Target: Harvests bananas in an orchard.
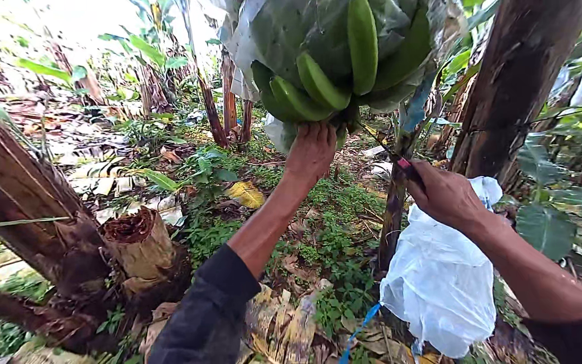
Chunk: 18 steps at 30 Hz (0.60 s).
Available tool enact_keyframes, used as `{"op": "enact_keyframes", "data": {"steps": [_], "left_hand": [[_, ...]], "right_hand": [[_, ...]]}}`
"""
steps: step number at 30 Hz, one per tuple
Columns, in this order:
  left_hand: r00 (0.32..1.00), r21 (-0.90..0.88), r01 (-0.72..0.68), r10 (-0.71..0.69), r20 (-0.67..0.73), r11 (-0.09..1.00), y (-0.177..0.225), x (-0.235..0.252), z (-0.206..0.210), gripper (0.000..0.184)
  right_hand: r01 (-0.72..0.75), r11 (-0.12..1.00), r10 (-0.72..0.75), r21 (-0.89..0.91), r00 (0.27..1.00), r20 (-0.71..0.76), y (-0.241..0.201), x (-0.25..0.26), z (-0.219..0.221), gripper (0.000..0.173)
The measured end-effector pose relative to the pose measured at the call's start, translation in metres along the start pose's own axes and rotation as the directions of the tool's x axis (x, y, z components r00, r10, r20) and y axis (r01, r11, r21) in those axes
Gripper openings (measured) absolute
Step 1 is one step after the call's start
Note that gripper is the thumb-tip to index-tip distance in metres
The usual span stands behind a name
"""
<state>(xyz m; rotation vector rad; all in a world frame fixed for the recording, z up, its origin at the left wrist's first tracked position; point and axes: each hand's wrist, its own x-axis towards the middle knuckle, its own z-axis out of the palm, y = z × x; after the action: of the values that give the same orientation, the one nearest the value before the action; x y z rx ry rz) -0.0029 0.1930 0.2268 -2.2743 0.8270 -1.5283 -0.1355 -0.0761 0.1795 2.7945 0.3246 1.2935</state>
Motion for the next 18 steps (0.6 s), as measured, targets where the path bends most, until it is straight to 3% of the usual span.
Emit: {"op": "enact_keyframes", "data": {"steps": [6,10,14,16,18], "left_hand": [[0.992,-0.034,-0.102,0.099,-0.082,0.994,-0.013,-0.020,-0.024,0.027],[0.971,-0.059,-0.133,0.118,-0.207,0.989,-0.014,-0.033,-0.038,0.024],[0.961,-0.141,-0.168,0.129,-0.246,0.976,-0.014,-0.043,-0.057,0.026],[0.961,-0.173,-0.167,0.121,-0.248,0.971,-0.012,-0.049,-0.065,0.026],[0.971,-0.227,-0.161,0.112,-0.213,0.960,-0.009,-0.063,-0.071,0.025]], "right_hand": [[-0.005,0.974,0.023,-0.225,0.997,0.078,-0.020,0.012,-0.018,0.027],[-0.022,0.918,0.110,-0.395,0.973,0.202,-0.053,0.018,-0.059,0.018],[0.001,0.809,0.213,-0.588,0.932,0.295,-0.092,0.022,-0.096,0.013],[0.053,0.785,0.182,-0.617,0.933,0.312,-0.087,0.017,-0.104,0.010],[-0.009,0.822,0.262,-0.569,0.893,0.365,-0.055,-0.012,-0.120,0.013]]}}
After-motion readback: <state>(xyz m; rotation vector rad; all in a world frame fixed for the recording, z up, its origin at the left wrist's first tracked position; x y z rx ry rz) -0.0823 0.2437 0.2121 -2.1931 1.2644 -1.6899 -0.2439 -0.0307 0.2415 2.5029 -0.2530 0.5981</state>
